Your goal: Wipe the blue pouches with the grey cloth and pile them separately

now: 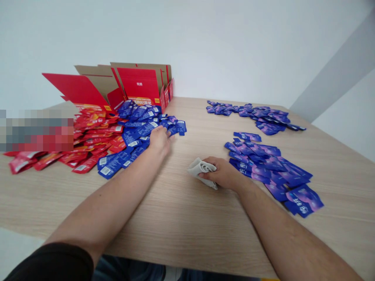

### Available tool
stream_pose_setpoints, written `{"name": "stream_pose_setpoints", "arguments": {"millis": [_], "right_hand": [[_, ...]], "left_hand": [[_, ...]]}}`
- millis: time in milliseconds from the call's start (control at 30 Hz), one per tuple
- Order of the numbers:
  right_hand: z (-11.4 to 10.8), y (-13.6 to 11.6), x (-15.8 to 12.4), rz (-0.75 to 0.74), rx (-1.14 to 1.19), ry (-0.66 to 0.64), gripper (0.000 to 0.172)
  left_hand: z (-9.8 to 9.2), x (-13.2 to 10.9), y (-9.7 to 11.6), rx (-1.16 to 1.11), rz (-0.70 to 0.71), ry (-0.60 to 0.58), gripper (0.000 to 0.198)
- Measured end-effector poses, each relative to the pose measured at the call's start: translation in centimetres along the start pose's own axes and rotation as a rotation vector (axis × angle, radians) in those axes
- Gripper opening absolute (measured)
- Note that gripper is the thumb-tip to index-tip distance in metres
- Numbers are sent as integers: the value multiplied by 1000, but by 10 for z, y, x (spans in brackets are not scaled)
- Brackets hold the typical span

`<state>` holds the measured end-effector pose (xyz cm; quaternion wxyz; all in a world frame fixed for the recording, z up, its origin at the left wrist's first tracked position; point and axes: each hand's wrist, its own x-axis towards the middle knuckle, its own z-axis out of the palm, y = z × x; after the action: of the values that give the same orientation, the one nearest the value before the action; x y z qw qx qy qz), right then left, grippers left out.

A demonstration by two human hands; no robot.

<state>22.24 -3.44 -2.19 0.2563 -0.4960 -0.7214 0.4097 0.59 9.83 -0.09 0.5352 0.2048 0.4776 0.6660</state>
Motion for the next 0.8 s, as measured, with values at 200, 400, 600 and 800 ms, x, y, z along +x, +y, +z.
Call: {"name": "stream_pose_setpoints", "arguments": {"millis": [200, 400, 600, 800], "right_hand": [[-5, -2, -5, 43, 41, -141, 31], [-10, -13, -14, 97, 183, -646, 37], [-7, -25, -15, 84, -30, -610, 29], [-7, -27, -14, 18, -111, -574, 28]], "left_hand": [[-15, -41, -26, 238, 3, -238, 24], [7, -68, -45, 832, 60, -728, 20], [75, -84, -66, 1452, 229, -922, 17], [126, -94, -96, 1615, 163, -886, 33]]}}
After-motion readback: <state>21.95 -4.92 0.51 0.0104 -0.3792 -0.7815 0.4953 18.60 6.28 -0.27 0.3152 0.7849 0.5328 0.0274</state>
